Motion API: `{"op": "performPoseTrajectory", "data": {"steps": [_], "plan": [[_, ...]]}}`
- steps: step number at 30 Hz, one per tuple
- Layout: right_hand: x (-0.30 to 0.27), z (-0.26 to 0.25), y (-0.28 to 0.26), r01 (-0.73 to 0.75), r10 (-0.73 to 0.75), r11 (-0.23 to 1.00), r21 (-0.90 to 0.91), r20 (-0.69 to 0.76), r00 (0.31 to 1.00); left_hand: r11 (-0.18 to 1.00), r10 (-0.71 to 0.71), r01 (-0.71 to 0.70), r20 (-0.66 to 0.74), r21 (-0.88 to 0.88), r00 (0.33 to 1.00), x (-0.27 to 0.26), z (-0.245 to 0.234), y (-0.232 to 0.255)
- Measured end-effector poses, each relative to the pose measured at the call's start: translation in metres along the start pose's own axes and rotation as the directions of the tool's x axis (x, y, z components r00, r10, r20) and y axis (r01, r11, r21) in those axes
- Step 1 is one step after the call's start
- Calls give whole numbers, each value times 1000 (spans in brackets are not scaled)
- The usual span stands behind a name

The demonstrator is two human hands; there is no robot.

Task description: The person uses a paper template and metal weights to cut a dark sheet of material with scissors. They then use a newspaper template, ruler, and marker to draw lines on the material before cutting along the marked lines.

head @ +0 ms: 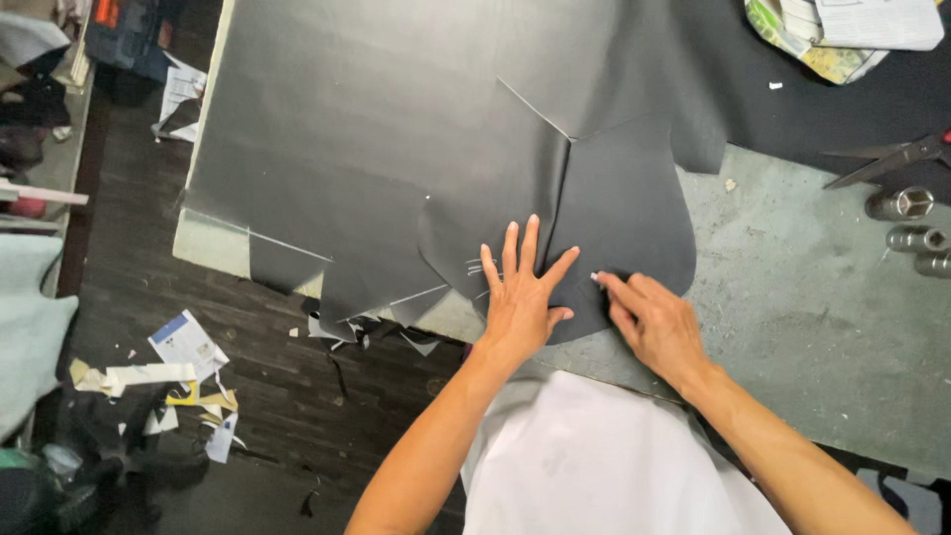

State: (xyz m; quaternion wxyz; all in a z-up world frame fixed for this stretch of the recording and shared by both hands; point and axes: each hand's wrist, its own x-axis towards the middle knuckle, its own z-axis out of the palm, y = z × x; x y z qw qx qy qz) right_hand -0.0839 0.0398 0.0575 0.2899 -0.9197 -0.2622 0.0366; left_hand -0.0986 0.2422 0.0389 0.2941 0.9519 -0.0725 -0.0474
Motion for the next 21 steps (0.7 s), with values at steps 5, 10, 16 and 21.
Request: {"op": "performPoseTrajectory", "data": {"steps": [5,10,16,21], "plan": [[-11,1,0,-81,81,996,-26,0,997,999,-24,24,35,25,999,6,2,2],[-13,-1,-2,-136,134,988,68,28,991,997,-38,34,69,65,997,9,-3,1],[-10,-13,6,-354,353,934,53,37,935,997,-38,33,75,72,996,12,-4,2],[-19,-13,12,-453,443,890,46,148,884,997,-50,44,84,61,995,17,-4,3]]}}
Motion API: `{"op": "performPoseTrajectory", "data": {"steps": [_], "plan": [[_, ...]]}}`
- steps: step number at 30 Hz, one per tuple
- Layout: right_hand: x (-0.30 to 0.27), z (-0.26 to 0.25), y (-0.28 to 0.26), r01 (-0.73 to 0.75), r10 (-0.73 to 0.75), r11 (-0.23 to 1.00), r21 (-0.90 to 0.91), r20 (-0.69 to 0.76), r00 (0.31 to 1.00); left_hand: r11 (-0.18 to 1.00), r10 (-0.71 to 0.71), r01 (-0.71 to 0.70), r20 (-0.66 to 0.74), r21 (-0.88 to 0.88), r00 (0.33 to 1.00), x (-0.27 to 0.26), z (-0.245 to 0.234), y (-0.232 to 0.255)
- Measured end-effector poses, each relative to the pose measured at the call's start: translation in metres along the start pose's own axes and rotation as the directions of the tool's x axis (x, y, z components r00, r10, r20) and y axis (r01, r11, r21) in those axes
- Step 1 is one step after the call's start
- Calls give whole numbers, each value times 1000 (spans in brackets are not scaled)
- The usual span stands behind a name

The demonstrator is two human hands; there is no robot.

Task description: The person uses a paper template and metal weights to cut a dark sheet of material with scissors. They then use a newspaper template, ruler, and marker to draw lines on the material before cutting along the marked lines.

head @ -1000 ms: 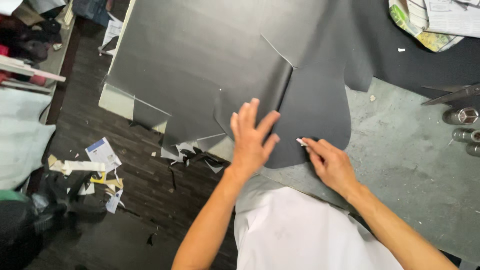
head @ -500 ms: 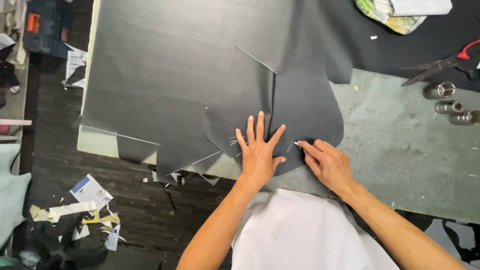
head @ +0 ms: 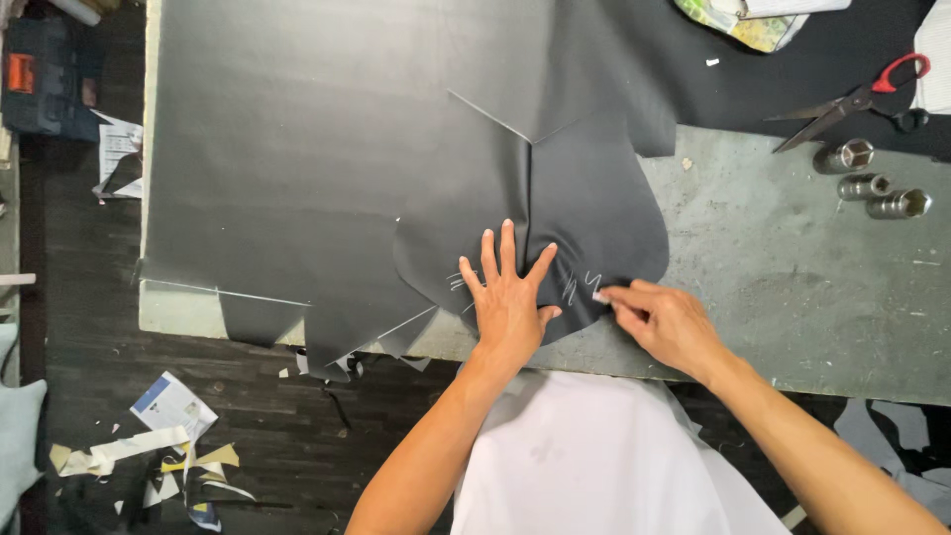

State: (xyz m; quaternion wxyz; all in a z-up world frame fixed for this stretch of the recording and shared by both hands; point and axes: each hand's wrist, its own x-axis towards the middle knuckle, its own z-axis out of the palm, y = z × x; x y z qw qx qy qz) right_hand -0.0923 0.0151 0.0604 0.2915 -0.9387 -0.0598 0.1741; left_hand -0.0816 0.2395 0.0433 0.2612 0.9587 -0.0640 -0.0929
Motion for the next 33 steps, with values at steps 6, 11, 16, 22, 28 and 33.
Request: {"op": "performPoseTrajectory", "data": {"steps": [6,11,16,22,28,33], "plan": [[-6,-13,39,0,84,910,415,-185,979,982,-23,-28,-266,-185,964,6,-22,-32],[-9,-16,53,-246,428,786,567,-210,879,902,-254,16,-502,-430,826,3,-76,-70],[-9,-15,47,-138,368,798,586,-293,882,787,-519,198,-454,-585,724,-8,-118,-59],[15,-19,61,-118,458,692,712,-307,834,418,-415,282,95,-863,905,4,-82,11],[42,7,85,-5,359,738,675,-386,850,964,-224,164,-308,-208,925,8,-34,-12],[62,22,67,-34,352,764,644,-372,859,985,-162,168,-453,-27,877,10,-18,-67]]}}
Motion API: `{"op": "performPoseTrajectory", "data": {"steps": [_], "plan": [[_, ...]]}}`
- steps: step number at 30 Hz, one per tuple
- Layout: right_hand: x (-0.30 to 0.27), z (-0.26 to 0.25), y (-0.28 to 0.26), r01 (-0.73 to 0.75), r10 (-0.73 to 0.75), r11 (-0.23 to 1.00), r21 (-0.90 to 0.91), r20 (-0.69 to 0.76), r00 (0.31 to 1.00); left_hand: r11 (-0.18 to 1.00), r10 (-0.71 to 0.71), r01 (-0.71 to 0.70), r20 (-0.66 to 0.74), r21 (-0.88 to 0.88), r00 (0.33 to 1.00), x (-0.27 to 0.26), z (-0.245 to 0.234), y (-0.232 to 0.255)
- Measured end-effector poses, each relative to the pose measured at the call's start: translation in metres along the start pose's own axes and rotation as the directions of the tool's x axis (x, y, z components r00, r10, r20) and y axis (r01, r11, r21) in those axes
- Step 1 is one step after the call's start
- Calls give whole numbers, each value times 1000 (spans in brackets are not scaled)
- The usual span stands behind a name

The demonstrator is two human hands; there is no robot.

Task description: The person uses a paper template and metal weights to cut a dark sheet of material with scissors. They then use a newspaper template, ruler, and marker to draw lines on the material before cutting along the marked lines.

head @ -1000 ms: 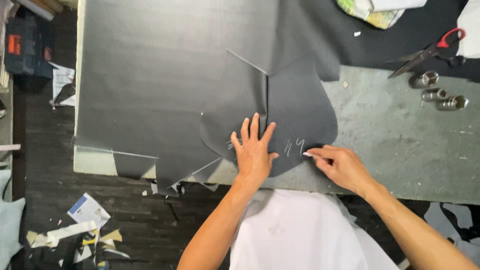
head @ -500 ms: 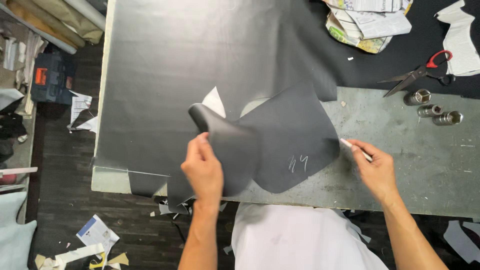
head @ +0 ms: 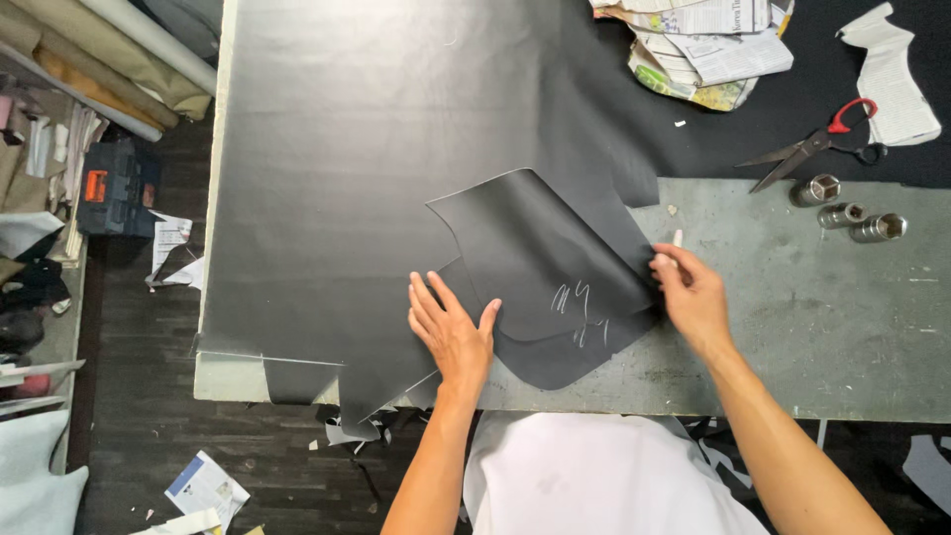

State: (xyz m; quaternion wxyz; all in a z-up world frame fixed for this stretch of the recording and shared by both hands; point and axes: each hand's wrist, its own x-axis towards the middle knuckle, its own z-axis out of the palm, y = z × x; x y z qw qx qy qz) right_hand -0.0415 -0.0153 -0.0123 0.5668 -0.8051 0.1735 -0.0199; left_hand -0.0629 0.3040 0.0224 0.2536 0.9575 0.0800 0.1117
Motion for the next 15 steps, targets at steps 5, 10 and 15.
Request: {"op": "performPoseTrajectory", "data": {"steps": [5,10,15], "plan": [[-2,36,-48,149,-143,965,-215,44,989,999,-20,17,101,35,995,-4,11,-7],[-23,42,-117,407,-404,834,-371,91,910,1000,5,-5,117,-2,993,-5,14,1],[-39,24,-142,741,-733,505,-443,232,639,997,-24,36,148,-76,989,-8,3,5]]}}
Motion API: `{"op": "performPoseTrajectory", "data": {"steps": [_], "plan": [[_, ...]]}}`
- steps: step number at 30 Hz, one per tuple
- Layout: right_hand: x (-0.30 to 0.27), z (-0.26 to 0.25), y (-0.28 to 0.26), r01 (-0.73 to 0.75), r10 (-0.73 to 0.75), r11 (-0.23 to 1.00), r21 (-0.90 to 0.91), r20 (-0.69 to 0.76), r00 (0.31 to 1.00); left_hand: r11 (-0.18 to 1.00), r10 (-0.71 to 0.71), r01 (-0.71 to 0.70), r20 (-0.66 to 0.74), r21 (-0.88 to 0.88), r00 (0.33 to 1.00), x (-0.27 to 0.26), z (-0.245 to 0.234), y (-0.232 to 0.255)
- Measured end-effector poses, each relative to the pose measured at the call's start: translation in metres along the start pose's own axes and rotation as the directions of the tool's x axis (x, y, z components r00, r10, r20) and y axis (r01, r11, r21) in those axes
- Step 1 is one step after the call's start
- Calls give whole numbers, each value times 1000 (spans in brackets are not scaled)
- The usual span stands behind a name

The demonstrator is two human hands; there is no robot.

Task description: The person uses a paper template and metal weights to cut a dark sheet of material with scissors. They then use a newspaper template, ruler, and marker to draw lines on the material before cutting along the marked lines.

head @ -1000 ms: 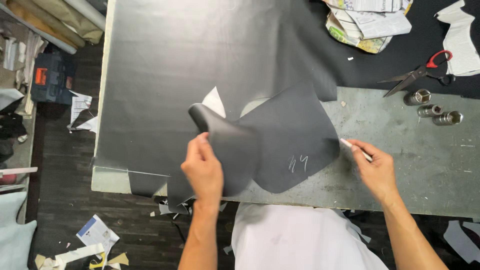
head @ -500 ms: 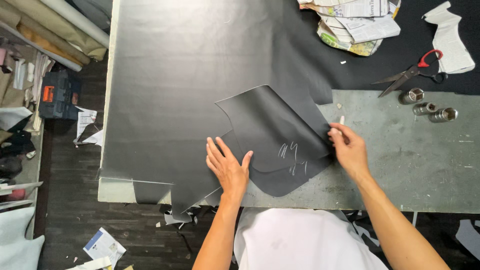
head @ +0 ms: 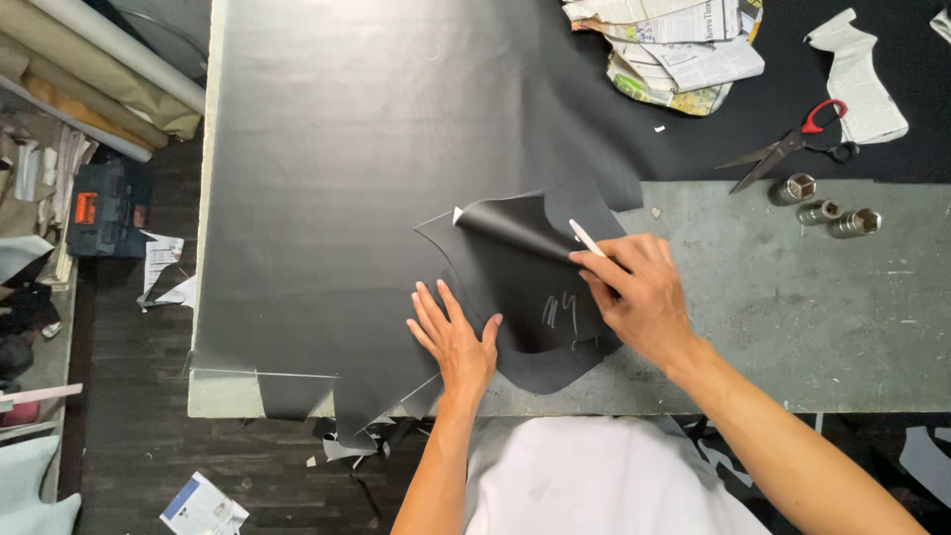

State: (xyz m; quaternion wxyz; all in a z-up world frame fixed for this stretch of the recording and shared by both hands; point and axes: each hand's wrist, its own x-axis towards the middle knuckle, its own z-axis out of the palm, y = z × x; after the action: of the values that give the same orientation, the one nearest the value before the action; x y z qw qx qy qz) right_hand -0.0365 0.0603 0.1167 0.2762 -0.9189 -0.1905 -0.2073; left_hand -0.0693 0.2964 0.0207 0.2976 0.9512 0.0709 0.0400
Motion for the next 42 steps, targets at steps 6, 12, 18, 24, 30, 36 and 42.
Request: {"op": "performPoseTrajectory", "data": {"steps": [6,12,18,24,30,36,42], "plan": [[-36,23,50,-378,376,926,-16,-79,923,987,-161,157,222,38,962,-17,-22,8],[-67,57,90,-686,710,696,213,-63,701,998,-42,52,225,-39,973,-36,-20,10],[-51,61,77,-747,732,645,164,150,665,968,13,3,61,-252,998,-32,2,31],[-59,25,21,-740,618,522,423,411,670,870,-8,79,148,-486,989,-36,16,91],[-57,-19,9,-712,641,526,465,334,691,816,381,-274,117,-508,917,-48,22,137],[-77,-43,37,-759,738,316,570,355,574,795,529,-382,230,-471,817,-58,35,175],[-138,-62,94,-633,817,146,760,269,511,744,620,-366,372,-559,691,-62,48,192]]}}
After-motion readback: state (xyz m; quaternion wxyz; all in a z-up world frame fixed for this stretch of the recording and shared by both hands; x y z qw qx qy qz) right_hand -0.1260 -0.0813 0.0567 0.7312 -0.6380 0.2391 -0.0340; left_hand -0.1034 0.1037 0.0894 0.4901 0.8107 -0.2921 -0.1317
